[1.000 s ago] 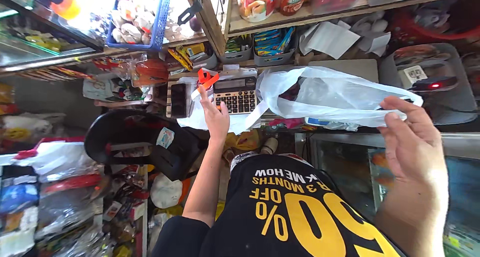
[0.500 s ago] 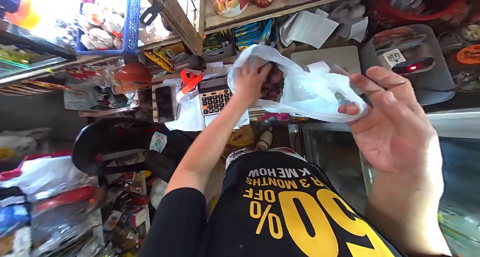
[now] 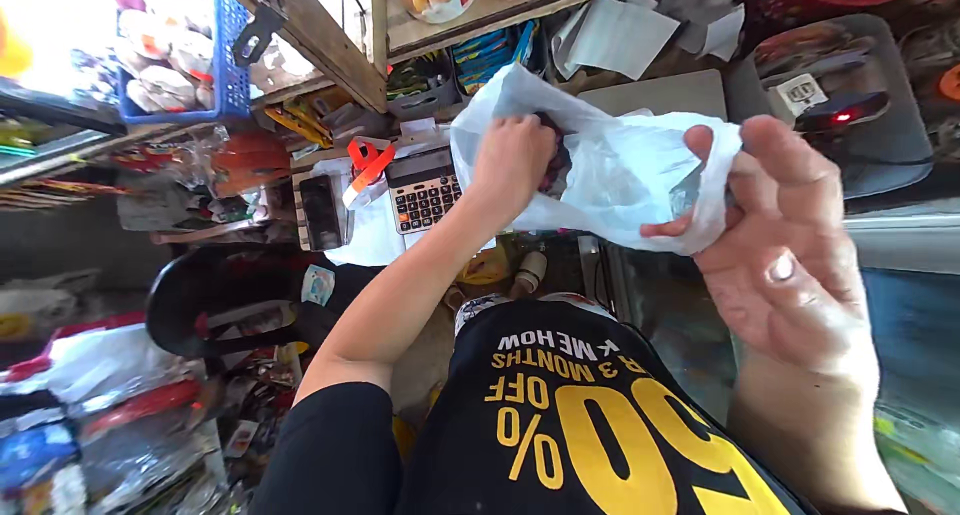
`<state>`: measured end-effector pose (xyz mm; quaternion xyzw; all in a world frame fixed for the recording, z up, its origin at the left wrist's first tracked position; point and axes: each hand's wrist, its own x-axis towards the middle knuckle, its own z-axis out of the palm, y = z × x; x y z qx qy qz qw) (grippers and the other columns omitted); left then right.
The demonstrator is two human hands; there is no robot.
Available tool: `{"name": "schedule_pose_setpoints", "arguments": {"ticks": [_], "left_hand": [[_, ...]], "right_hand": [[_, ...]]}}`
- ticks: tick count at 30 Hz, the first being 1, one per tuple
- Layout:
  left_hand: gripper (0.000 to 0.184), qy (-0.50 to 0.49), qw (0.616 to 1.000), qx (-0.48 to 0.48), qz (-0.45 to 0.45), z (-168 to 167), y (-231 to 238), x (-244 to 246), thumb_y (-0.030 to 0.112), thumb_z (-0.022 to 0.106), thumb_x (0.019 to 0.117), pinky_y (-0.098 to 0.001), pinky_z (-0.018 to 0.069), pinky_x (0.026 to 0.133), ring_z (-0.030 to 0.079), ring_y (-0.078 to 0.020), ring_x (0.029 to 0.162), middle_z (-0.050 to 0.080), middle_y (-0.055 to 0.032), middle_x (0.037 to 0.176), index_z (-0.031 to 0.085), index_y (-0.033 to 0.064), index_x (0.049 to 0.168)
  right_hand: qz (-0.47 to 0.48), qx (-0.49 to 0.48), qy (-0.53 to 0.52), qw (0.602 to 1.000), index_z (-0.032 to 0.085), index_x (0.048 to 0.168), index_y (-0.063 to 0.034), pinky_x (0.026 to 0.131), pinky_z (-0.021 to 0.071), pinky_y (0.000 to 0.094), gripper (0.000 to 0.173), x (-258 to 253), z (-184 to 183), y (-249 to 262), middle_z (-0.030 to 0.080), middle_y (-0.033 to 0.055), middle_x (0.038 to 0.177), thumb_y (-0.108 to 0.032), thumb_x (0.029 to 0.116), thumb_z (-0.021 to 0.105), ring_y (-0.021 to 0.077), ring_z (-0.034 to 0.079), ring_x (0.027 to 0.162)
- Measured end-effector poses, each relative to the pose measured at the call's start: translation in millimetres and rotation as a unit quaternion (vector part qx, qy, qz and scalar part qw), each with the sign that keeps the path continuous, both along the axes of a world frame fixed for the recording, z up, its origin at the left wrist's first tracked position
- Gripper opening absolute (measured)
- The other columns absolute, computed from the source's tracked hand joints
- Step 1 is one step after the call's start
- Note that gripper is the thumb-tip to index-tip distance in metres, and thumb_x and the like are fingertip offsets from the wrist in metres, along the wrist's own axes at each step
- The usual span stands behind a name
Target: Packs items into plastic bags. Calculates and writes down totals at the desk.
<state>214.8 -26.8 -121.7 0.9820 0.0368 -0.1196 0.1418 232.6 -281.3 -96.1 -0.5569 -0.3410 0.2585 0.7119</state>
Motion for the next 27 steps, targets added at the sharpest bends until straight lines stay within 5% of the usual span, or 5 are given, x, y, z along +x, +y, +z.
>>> {"name": "schedule_pose_setpoints", "arguments": {"ticks": [4, 9, 17, 20, 27], "left_hand": [[0.041, 0.134, 0.99, -0.025, 0.031, -58.8, 1.3, 37.5, -0.006, 0.066, 0.09, -0.0637, 0.0504, 0.096, 0.053, -0.0492, 0.128, 0.053, -0.0288, 0.139, 0.061, -0.0059, 0.131], [0.055, 0.066, 0.998, -0.016, 0.01, -123.7, 26.0, 46.7, 0.002, 0.08, 0.084, -0.0674, 0.0423, 0.104, 0.044, -0.0508, 0.137, 0.053, -0.0262, 0.145, 0.062, 0.0011, 0.136], [0.033, 0.053, 0.99, -0.056, 0.118, -73.6, 62.4, 37.8, 0.012, 0.07, 0.0882, -0.071, 0.0459, 0.095, 0.06, -0.0498, 0.118, 0.065, -0.0311, 0.121, 0.068, -0.0043, 0.117], [0.034, 0.075, 0.986, 0.019, 0.15, -65.4, 65.6, 45.6, 0.018, 0.062, 0.0999, -0.0687, 0.0431, 0.101, 0.057, -0.0491, 0.127, 0.062, -0.0299, 0.132, 0.066, -0.0021, 0.126], [0.051, 0.093, 0.991, 0.029, 0.09, -109.2, 54.6, 56.8, 0.008, 0.075, 0.0902, -0.0692, 0.0458, 0.097, 0.057, -0.0524, 0.122, 0.057, -0.0302, 0.138, 0.06, 0.0021, 0.139]], "right_hand": [[0.038, -0.01, 0.004, 0.999, 0.026, 0.161, -0.0228, 0.098, 0.0563, 0.033, 0.075, -13.2, 2.6, 6.5, 0.034, -0.0002, 0.162, -0.052, 0.0998, 0.058, 0.015, 0.058, 0.125], [0.022, 0.003, 0.019, 1.0, 0.028, 0.16, -0.0215, 0.1, 0.055, 0.0331, 0.075, -15.5, 1.5, 7.0, 0.03, -0.0002, 0.164, -0.052, 0.0984, 0.059, 0.0154, 0.057, 0.127], [0.024, 0.023, 0.026, 0.999, 0.027, 0.159, -0.0151, 0.1, 0.0554, 0.0355, 0.078, -6.8, 6.1, 15.8, 0.034, 0.0051, 0.161, -0.047, 0.0975, 0.062, 0.0188, 0.056, 0.127], [0.039, 0.032, 0.01, 0.999, 0.027, 0.159, -0.0125, 0.103, 0.0543, 0.0353, 0.078, -0.3, 9.3, 24.1, 0.03, 0.0067, 0.163, -0.044, 0.0976, 0.063, 0.0204, 0.054, 0.131], [0.039, 0.029, 0.005, 0.999, 0.028, 0.159, -0.0171, 0.101, 0.0544, 0.0343, 0.077, 2.9, 9.6, 23.6, 0.034, 0.0032, 0.161, -0.048, 0.0976, 0.062, 0.0178, 0.056, 0.128]]}}
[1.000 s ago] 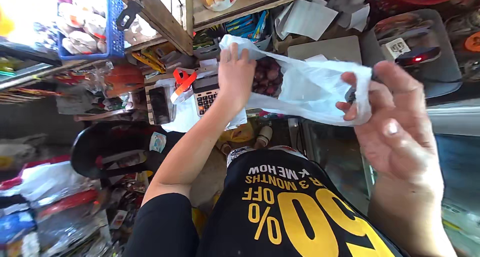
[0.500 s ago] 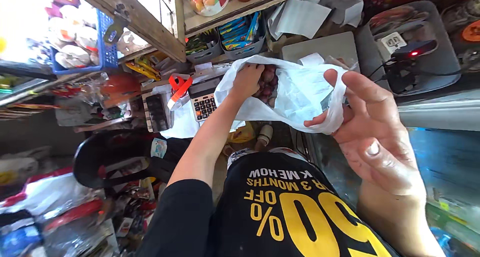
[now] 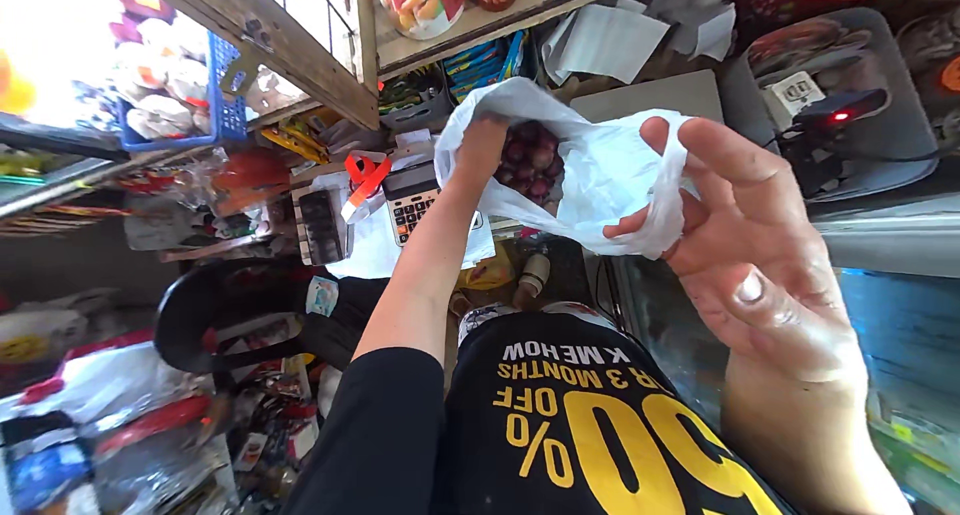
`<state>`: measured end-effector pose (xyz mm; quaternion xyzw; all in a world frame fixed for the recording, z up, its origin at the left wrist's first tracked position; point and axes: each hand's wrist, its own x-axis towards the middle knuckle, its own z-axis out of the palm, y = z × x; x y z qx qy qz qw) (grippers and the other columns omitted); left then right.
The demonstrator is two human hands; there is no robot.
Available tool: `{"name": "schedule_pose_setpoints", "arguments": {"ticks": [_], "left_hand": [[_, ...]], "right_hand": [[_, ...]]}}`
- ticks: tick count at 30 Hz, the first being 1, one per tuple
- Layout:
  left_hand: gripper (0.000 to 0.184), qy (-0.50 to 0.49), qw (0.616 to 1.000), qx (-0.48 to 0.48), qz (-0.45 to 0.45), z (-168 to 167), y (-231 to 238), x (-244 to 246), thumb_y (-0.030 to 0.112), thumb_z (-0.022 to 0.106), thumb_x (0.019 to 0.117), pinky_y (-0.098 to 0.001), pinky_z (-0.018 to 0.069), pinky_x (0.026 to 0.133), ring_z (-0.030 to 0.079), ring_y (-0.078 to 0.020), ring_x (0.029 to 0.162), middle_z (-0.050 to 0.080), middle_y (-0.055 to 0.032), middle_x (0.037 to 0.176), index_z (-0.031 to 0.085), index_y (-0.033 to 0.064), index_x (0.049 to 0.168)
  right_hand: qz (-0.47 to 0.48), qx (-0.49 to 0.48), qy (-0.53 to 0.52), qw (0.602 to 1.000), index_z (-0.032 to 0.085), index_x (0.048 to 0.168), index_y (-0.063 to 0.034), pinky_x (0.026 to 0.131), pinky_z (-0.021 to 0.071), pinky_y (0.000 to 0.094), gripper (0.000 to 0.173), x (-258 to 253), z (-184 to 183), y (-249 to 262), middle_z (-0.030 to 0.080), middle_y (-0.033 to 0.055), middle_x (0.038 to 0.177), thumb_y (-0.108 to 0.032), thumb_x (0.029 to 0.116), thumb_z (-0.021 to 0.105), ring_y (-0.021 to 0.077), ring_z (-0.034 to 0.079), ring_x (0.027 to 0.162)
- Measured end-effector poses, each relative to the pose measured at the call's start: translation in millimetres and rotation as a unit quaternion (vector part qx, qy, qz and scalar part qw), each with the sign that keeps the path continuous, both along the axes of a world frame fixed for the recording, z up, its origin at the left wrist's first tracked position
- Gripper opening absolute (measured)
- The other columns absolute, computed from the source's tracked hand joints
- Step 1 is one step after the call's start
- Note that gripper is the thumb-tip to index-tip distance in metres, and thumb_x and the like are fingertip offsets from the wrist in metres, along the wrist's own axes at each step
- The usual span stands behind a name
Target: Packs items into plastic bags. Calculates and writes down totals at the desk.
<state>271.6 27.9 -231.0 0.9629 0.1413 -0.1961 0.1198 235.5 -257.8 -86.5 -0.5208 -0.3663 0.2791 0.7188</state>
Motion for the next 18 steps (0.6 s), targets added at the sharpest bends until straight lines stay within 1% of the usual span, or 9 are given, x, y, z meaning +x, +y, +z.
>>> {"name": "schedule_pose_setpoints", "arguments": {"ticks": [4, 6, 9, 10, 12, 14, 15, 16, 18], "left_hand": [[0.056, -0.024, 0.998, -0.055, -0.011, 15.3, 2.6, -3.4, 0.011, 0.075, 0.0873, -0.0667, 0.0427, 0.103, 0.054, -0.0486, 0.129, 0.058, -0.0313, 0.136, 0.057, -0.0059, 0.138], [0.057, -0.059, 0.989, -0.132, -0.005, 22.7, 1.6, -5.0, 0.015, 0.076, 0.0866, -0.0632, 0.0372, 0.111, 0.052, -0.0455, 0.134, 0.058, -0.0307, 0.137, 0.059, -0.0064, 0.136], [0.037, -0.013, 0.959, -0.275, 0.059, 24.7, 1.2, -5.9, 0.019, 0.059, 0.1028, -0.0529, 0.0492, 0.1, 0.066, -0.0344, 0.113, 0.067, -0.025, 0.122, 0.062, -0.0002, 0.134], [0.036, 0.018, 0.938, -0.327, 0.115, 28.3, -1.4, -9.5, 0.02, 0.05, 0.1077, -0.0447, 0.0512, 0.095, 0.066, -0.0268, 0.103, 0.067, -0.0217, 0.118, 0.061, 0.0002, 0.136], [0.033, 0.032, 0.871, -0.43, 0.236, 31.9, -2.4, -23.1, 0.011, 0.041, 0.1101, -0.0298, 0.0469, 0.097, 0.06, -0.013, 0.102, 0.065, -0.0153, 0.118, 0.057, -0.006, 0.134], [0.02, -0.051, 0.788, -0.537, 0.297, 12.0, 5.6, -36.1, -0.003, 0.041, 0.1059, -0.0201, 0.0522, 0.081, 0.059, -0.0034, 0.084, 0.062, -0.0029, 0.097, 0.056, -0.0022, 0.119], [0.016, -0.062, 0.785, -0.53, 0.313, 17.2, 5.2, -38.8, -0.005, 0.043, 0.1042, -0.0194, 0.0522, 0.074, 0.058, -0.0026, 0.076, 0.061, -0.0005, 0.088, 0.056, -0.0006, 0.112], [0.012, -0.036, 0.835, -0.458, 0.302, 33.6, 3.1, -41.2, -0.005, 0.049, 0.1023, -0.0199, 0.051, 0.073, 0.058, -0.004, 0.075, 0.061, -0.0024, 0.087, 0.059, -0.0012, 0.108], [0.025, 0.103, 0.944, -0.264, 0.169, 82.2, -1.4, -45.4, 0.004, 0.058, 0.1015, -0.0384, 0.0441, 0.1, 0.06, -0.0228, 0.107, 0.064, -0.0211, 0.118, 0.063, -0.0096, 0.122]], "right_hand": [[-0.019, -0.002, -0.006, 1.0, 0.029, 0.159, -0.0199, 0.103, 0.0536, 0.0347, 0.077, 3.3, -2.3, -5.3, 0.035, 0.0007, 0.162, -0.051, 0.0968, 0.062, 0.0167, 0.056, 0.128], [-0.027, 0.0, -0.006, 1.0, 0.029, 0.159, -0.0203, 0.103, 0.0536, 0.0357, 0.078, 5.9, -1.5, -7.9, 0.035, 0.0006, 0.162, -0.052, 0.096, 0.063, 0.0178, 0.056, 0.129], [-0.037, -0.001, -0.001, 0.999, 0.029, 0.159, -0.0202, 0.102, 0.0543, 0.0373, 0.081, 3.9, 1.8, -12.4, 0.034, 0.0027, 0.162, -0.054, 0.094, 0.064, 0.0207, 0.055, 0.13], [-0.037, 0.0, 0.007, 0.999, 0.03, 0.159, -0.0213, 0.101, 0.0548, 0.0369, 0.081, 2.0, 2.6, -14.4, 0.035, 0.0022, 0.162, -0.055, 0.0934, 0.064, 0.0204, 0.056, 0.129], [-0.034, -0.001, 0.025, 0.999, 0.033, 0.158, -0.0239, 0.099, 0.0553, 0.0356, 0.079, -3.1, 1.7, -20.4, 0.037, 0.0008, 0.162, -0.056, 0.0928, 0.065, 0.0194, 0.058, 0.127], [-0.024, -0.001, 0.037, 0.999, 0.033, 0.158, -0.0222, 0.1, 0.0548, 0.0356, 0.079, -8.8, -0.6, -26.1, 0.036, 0.0018, 0.162, -0.055, 0.0934, 0.064, 0.0192, 0.059, 0.125], [-0.02, 0.0, 0.042, 0.999, 0.033, 0.158, -0.0215, 0.1, 0.0546, 0.035, 0.079, -11.9, -1.5, -27.4, 0.035, 0.0022, 0.163, -0.055, 0.0936, 0.064, 0.0187, 0.059, 0.125], [-0.016, 0.0, 0.046, 0.999, 0.034, 0.158, -0.0214, 0.1, 0.0546, 0.034, 0.078, -15.1, -2.3, -27.7, 0.033, 0.0027, 0.163, -0.056, 0.0936, 0.063, 0.0182, 0.059, 0.124], [-0.002, 0.002, 0.052, 0.999, 0.034, 0.158, -0.0234, 0.1, 0.0545, 0.0324, 0.078, -20.8, -3.6, -26.6, 0.032, 0.0027, 0.164, -0.057, 0.0939, 0.062, 0.0172, 0.059, 0.124]]}}
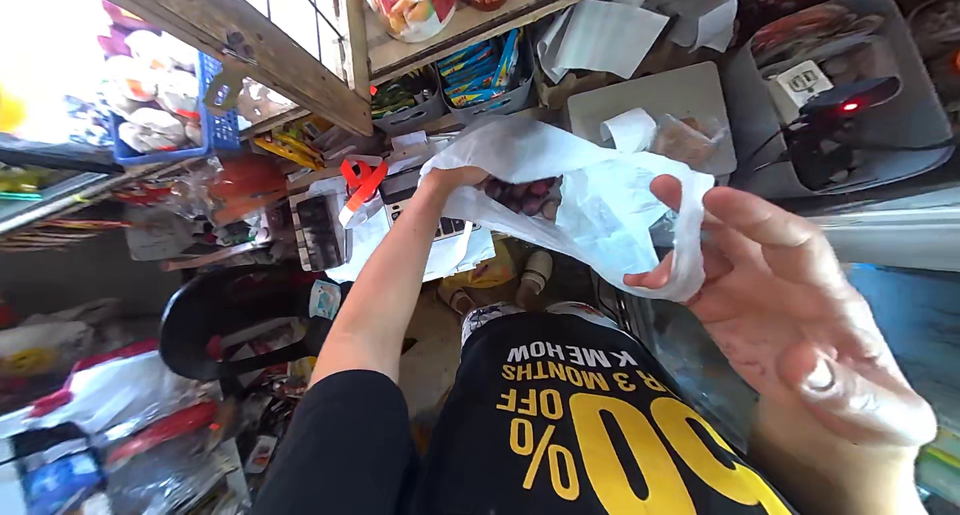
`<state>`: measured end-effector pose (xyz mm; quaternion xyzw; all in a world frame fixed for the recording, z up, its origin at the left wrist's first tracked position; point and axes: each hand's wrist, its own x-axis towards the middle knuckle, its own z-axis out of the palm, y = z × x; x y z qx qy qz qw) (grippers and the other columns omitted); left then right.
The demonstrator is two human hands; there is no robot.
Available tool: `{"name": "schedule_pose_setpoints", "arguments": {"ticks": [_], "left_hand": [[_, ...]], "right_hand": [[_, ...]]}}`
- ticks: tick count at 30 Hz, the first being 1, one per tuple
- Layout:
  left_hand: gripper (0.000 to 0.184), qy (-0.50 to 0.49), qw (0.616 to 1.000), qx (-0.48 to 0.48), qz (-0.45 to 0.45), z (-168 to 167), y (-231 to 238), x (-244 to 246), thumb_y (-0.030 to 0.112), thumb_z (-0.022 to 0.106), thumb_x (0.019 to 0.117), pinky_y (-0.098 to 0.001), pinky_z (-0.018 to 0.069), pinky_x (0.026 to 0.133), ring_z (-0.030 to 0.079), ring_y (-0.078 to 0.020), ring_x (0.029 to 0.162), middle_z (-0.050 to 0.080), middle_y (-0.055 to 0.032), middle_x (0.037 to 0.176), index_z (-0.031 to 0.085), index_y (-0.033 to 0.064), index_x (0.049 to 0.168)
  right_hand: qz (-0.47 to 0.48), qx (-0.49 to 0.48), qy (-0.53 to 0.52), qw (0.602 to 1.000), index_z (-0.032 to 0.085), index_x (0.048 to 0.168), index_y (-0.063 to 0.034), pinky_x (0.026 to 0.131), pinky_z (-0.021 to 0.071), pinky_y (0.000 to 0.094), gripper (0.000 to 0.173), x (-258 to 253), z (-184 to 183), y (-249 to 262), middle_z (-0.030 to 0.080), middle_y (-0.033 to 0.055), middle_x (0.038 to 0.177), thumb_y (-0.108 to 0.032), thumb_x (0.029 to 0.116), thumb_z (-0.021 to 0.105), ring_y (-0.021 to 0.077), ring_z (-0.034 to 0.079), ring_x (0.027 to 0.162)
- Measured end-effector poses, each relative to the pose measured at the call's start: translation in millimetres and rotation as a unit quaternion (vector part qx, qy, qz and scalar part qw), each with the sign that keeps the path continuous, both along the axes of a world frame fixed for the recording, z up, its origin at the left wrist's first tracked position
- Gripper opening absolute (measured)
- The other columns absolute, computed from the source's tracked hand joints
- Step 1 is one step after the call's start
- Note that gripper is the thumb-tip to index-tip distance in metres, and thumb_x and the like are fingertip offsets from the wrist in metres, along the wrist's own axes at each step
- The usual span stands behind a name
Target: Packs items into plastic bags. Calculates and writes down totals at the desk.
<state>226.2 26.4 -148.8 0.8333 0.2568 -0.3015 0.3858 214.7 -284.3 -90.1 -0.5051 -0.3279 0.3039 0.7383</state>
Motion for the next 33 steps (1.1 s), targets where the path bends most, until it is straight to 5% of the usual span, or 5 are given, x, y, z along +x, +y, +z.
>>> {"name": "schedule_pose_setpoints", "arguments": {"ticks": [5, 9, 16, 28, 33], "left_hand": [[0.045, 0.154, 0.95, 0.167, -0.216, 10.6, 1.8, -5.6, 0.034, 0.048, 0.1084, -0.0728, 0.0366, 0.104, 0.053, -0.0495, 0.131, 0.059, -0.0307, 0.135, 0.064, -0.0022, 0.129], [0.044, 0.078, 0.973, 0.182, -0.121, 26.0, -6.7, -10.0, 0.029, 0.054, 0.1058, -0.0659, 0.0358, 0.11, 0.049, -0.0448, 0.137, 0.056, -0.0285, 0.141, 0.059, -0.0029, 0.136], [0.041, -0.023, 0.965, 0.219, -0.144, -65.1, -1.2, -3.8, 0.01, 0.078, 0.0861, -0.0706, 0.0446, 0.099, 0.058, -0.0504, 0.121, 0.063, -0.0313, 0.126, 0.066, -0.0059, 0.121], [0.048, -0.082, 0.985, -0.013, -0.151, -16.5, 4.6, -12.1, 0.041, 0.065, 0.1004, -0.0583, 0.0445, 0.105, 0.064, -0.0309, 0.119, 0.069, -0.0178, 0.122, 0.064, 0.0035, 0.13], [0.056, -0.087, 0.974, 0.098, -0.185, -32.2, -7.9, -10.5, 0.039, 0.074, 0.0935, -0.0663, 0.0397, 0.107, 0.055, -0.0417, 0.131, 0.06, -0.0247, 0.137, 0.062, 0.0029, 0.135]], "right_hand": [[0.014, -0.006, 0.0, 1.0, 0.036, 0.157, -0.0205, 0.101, 0.0548, 0.0331, 0.075, -6.3, -2.6, 5.6, 0.029, 0.0058, 0.165, -0.055, 0.0953, 0.063, 0.019, 0.057, 0.127], [0.016, 0.001, -0.005, 1.0, 0.035, 0.157, -0.0199, 0.102, 0.0543, 0.0328, 0.075, -4.1, -2.7, 12.7, 0.028, 0.0039, 0.165, -0.052, 0.0957, 0.063, 0.0175, 0.056, 0.128], [0.01, -0.003, -0.008, 1.0, 0.035, 0.157, -0.0214, 0.103, 0.0534, 0.0345, 0.076, -2.4, 4.8, 15.6, 0.029, 0.0032, 0.165, -0.054, 0.0947, 0.063, 0.0198, 0.055, 0.131], [0.002, -0.062, -0.035, 0.997, 0.038, 0.157, -0.0177, 0.097, 0.0544, 0.0279, 0.073, -8.3, -0.1, -5.8, 0.032, 0.0053, 0.163, -0.055, 0.0976, 0.059, 0.0143, 0.06, 0.12], [0.009, -0.049, -0.032, 0.998, 0.036, 0.158, -0.0195, 0.098, 0.0535, 0.0267, 0.075, -10.0, 0.5, -1.0, 0.031, 0.0038, 0.164, -0.055, 0.0966, 0.06, 0.0139, 0.059, 0.121]]}}
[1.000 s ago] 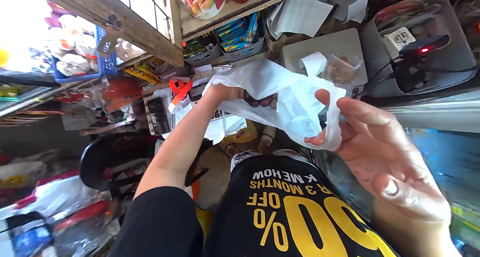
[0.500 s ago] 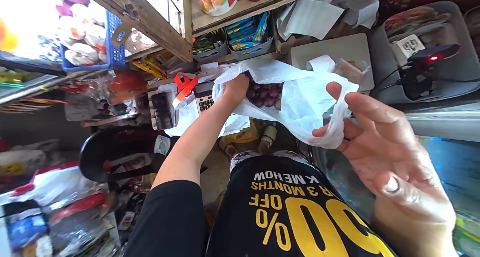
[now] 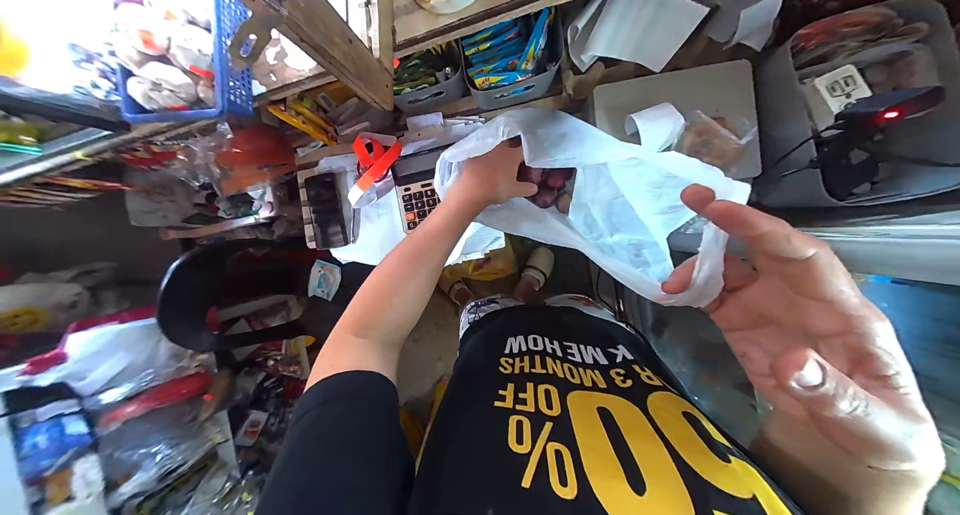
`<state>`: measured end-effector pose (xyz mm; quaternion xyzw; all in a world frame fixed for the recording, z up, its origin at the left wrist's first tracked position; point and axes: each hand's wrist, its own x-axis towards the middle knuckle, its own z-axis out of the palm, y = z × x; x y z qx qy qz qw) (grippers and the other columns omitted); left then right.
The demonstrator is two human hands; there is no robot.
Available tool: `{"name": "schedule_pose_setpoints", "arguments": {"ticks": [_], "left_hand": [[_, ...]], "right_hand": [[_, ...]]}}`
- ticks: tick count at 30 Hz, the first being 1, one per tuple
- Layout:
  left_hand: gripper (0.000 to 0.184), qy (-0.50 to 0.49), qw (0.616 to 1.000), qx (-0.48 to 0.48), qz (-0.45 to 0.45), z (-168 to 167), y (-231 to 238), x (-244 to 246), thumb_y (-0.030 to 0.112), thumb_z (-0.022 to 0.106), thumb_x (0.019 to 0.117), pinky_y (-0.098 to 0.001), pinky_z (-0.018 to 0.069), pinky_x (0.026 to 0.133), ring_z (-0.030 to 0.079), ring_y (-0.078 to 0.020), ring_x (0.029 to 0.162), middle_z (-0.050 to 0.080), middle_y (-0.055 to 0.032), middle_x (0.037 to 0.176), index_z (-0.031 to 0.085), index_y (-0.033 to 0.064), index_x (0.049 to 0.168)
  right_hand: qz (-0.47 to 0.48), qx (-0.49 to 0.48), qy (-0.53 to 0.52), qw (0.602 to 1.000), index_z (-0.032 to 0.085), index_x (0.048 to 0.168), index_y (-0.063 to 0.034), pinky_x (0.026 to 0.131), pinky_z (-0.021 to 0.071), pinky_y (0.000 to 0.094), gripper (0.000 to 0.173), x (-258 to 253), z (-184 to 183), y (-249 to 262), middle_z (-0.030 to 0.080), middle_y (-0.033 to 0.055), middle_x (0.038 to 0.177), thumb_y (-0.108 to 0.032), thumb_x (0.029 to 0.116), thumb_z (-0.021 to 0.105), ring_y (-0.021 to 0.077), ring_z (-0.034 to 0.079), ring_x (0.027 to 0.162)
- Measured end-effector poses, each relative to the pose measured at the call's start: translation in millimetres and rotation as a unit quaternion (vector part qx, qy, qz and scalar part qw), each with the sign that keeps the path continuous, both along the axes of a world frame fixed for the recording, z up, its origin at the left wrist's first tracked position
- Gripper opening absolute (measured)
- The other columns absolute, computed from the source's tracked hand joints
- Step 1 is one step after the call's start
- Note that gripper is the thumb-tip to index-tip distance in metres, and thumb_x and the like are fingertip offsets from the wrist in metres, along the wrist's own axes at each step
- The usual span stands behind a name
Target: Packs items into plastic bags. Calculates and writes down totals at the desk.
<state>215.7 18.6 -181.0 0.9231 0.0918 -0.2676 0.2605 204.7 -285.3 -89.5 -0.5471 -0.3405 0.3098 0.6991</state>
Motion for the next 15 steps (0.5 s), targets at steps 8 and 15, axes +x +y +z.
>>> {"name": "schedule_pose_setpoints", "arguments": {"ticks": [8, 15], "left_hand": [[0.031, 0.023, 0.916, -0.352, 0.19, 12.6, -3.2, -8.2, 0.033, 0.053, 0.1077, -0.0236, 0.0519, 0.056, 0.061, -0.0086, 0.064, 0.066, -0.0038, 0.086, 0.062, 0.0075, 0.123], [0.062, 0.03, 0.717, -0.685, 0.127, 40.5, -3.2, -53.7, 0.059, 0.035, 0.1056, -0.0175, 0.0482, 0.047, 0.06, -0.0055, 0.062, 0.069, -0.004, 0.101, 0.057, 0.0082, 0.133]], "right_hand": [[-0.076, -0.039, -0.034, 0.996, 0.036, 0.157, -0.0158, 0.107, 0.0503, 0.0326, 0.073, 4.9, 0.8, 1.5, 0.036, 0.001, 0.161, -0.052, 0.0979, 0.061, 0.0158, 0.052, 0.133], [-0.207, -0.132, -0.137, 0.96, 0.043, 0.153, -0.014, 0.106, 0.0513, 0.0319, 0.067, 0.8, 0.5, 13.2, 0.041, 0.0049, 0.147, -0.038, 0.0955, 0.067, 0.018, 0.051, 0.131]]}}
